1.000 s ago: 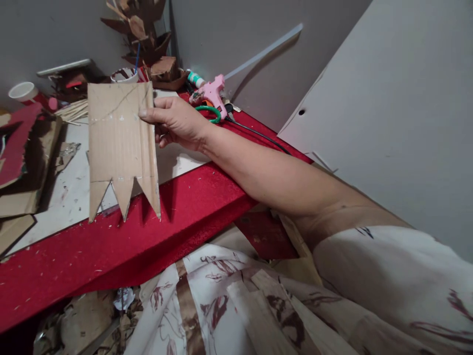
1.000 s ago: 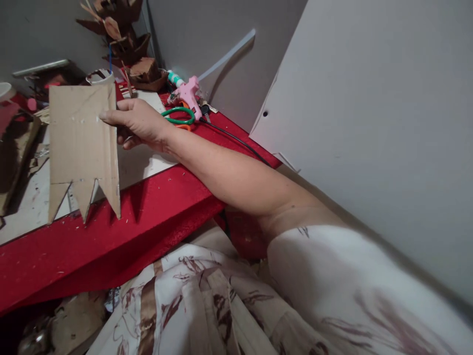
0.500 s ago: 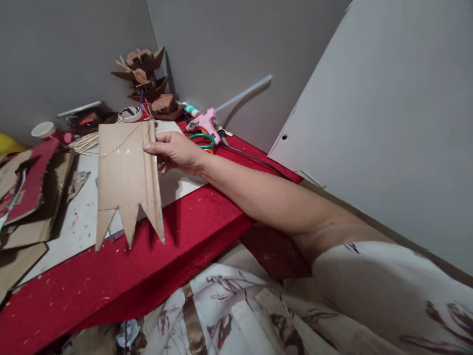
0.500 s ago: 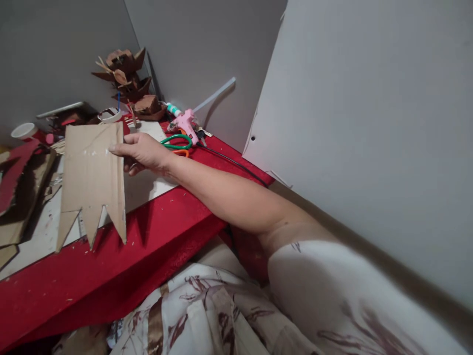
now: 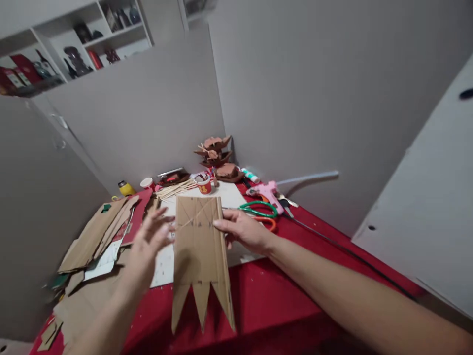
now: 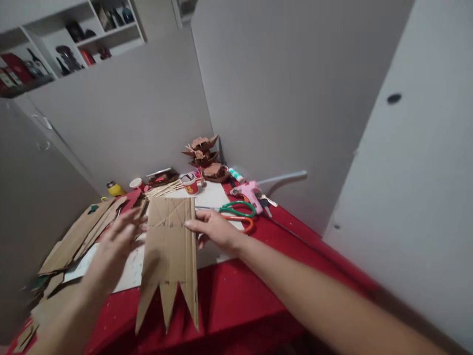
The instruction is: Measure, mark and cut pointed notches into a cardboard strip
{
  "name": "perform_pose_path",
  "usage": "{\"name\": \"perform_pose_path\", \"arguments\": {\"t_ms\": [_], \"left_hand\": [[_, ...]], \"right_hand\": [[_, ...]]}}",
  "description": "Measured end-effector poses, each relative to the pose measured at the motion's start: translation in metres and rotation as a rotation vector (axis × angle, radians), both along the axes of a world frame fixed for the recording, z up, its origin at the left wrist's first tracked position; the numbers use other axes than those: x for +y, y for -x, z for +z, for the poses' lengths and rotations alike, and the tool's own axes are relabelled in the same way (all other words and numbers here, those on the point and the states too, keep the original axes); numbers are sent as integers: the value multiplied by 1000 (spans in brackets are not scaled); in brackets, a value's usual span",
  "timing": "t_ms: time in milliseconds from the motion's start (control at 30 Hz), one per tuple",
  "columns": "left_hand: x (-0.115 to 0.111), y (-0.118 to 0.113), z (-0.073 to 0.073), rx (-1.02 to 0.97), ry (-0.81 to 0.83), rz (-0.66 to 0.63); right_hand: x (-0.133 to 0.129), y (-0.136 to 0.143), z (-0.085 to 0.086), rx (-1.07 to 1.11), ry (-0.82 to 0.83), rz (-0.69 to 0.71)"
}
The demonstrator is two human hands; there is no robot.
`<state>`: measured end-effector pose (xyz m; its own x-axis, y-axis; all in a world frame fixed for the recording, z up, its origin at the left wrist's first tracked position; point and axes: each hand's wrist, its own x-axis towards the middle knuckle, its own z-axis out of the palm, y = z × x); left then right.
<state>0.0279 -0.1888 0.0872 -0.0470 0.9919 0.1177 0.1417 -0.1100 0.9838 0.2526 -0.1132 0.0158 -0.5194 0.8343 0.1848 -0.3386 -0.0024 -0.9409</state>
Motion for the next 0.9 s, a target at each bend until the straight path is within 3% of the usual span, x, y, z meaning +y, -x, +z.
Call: {"name": "perform_pose_path", "arguments": {"t_ms": [133,267,400,567,633,733,900], "left_hand": [[14,-11,-15,-129,181,-216],[21,-19,-34,-188,320,-303],[28,-11,-54,-262,403,-247],[52,14,-78,-334,444,-110],[61,22,-83,-360,416,-87],[66,28,-86,-395,369,-86],[59,27,-83,-436,327,-155]], "right_hand": [[2,5,-7,-73,-16,31],[6,10,-15,-184,-54,18],[12,8,-15,-386,-154,-79],[28,-25,2,-793,-350,-433],[30,-42,7,-986,-386,-516],[26,-58,6,-1252,-396,-497],[22,-60,2,-1580,-390,-384]]}}
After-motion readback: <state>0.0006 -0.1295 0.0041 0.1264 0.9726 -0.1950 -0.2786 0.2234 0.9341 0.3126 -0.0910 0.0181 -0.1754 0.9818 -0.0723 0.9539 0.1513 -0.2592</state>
